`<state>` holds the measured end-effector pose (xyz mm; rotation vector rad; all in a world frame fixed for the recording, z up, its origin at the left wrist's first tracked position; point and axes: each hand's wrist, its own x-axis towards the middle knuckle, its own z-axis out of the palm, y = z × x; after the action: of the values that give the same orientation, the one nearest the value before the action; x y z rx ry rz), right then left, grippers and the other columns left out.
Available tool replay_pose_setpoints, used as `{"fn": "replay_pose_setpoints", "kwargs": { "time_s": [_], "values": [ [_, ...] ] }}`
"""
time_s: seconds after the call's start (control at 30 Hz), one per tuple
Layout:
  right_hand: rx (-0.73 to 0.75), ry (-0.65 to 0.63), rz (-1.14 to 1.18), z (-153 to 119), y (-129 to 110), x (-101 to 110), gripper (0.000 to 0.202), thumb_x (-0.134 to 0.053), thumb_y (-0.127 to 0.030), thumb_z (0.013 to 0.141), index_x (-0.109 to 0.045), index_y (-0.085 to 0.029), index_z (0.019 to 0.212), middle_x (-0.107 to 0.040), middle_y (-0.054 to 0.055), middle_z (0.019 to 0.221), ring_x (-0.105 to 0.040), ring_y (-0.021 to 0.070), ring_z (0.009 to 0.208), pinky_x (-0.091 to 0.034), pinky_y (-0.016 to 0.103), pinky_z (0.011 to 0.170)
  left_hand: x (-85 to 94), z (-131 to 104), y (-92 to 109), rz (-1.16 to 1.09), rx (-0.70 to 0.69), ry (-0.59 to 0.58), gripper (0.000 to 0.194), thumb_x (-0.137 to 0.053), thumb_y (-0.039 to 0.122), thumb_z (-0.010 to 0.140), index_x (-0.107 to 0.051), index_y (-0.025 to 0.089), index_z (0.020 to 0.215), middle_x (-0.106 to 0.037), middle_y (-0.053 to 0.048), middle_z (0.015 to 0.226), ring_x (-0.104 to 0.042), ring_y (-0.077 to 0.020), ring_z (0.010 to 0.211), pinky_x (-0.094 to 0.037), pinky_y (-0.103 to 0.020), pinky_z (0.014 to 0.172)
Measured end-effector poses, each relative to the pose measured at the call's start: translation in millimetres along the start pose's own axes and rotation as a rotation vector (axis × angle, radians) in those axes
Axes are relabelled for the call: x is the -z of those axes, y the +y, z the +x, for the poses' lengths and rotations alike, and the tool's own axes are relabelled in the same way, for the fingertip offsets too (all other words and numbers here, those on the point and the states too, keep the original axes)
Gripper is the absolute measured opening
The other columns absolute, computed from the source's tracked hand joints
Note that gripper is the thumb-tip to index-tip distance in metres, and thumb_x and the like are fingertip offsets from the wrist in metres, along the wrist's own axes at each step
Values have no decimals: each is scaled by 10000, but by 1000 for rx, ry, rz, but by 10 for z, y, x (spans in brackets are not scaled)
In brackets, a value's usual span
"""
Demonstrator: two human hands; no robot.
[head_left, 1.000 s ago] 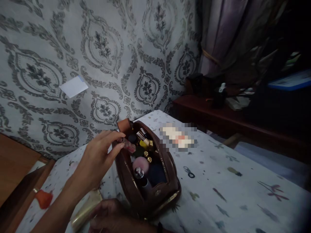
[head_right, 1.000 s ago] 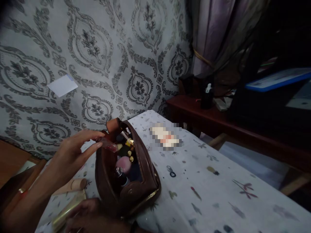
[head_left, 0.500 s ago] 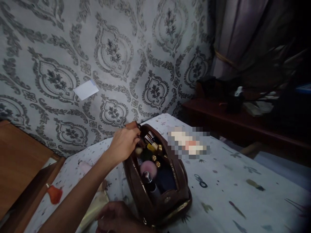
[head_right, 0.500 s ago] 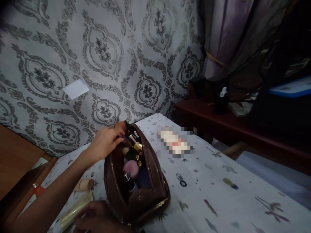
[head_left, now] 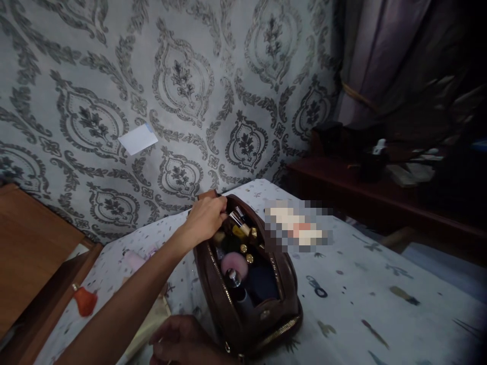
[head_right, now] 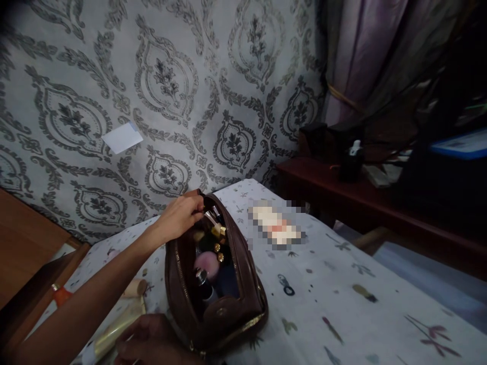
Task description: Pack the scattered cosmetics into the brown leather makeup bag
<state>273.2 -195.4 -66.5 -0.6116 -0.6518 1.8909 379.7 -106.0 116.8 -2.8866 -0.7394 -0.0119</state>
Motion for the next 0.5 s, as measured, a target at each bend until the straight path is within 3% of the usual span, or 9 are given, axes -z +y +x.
{"fn": "replay_pose_setpoints", "kwargs": {
  "time_s": [0.17,0.3,0.5],
  "values": [
    [32,-13,9,-5,-1,-10,639,-860,-548,402,-597,-140,818,-639,-3,650,-574,111,554,-353,248,571,-97,16,0,50,-30,-90,173,-522,189,831,-641,190,956,-691,-99,964,-647,-257,950,-462,-311,730],
    [11,14,0,-24,-17,-25,647,-862,-542,390,-603,-145,831,-638,-12,657,-582,114,566,-351,247,576,-61,19,17,33,-21,-122,182,-516,179,821,-653,183,941,-693,-109,976,-645,-266,965,-465,-317,726],
    [39,-24,3,-17,-24,-15,626,-865,-537,403,-581,-151,806,-636,-14,638,-584,113,550,-359,235,551,39,-12,-59,-78,-27,-26,173,-499,205,867,-672,197,874,-696,-57,897,-641,-212,875,-444,-285,712]
  ]
}}
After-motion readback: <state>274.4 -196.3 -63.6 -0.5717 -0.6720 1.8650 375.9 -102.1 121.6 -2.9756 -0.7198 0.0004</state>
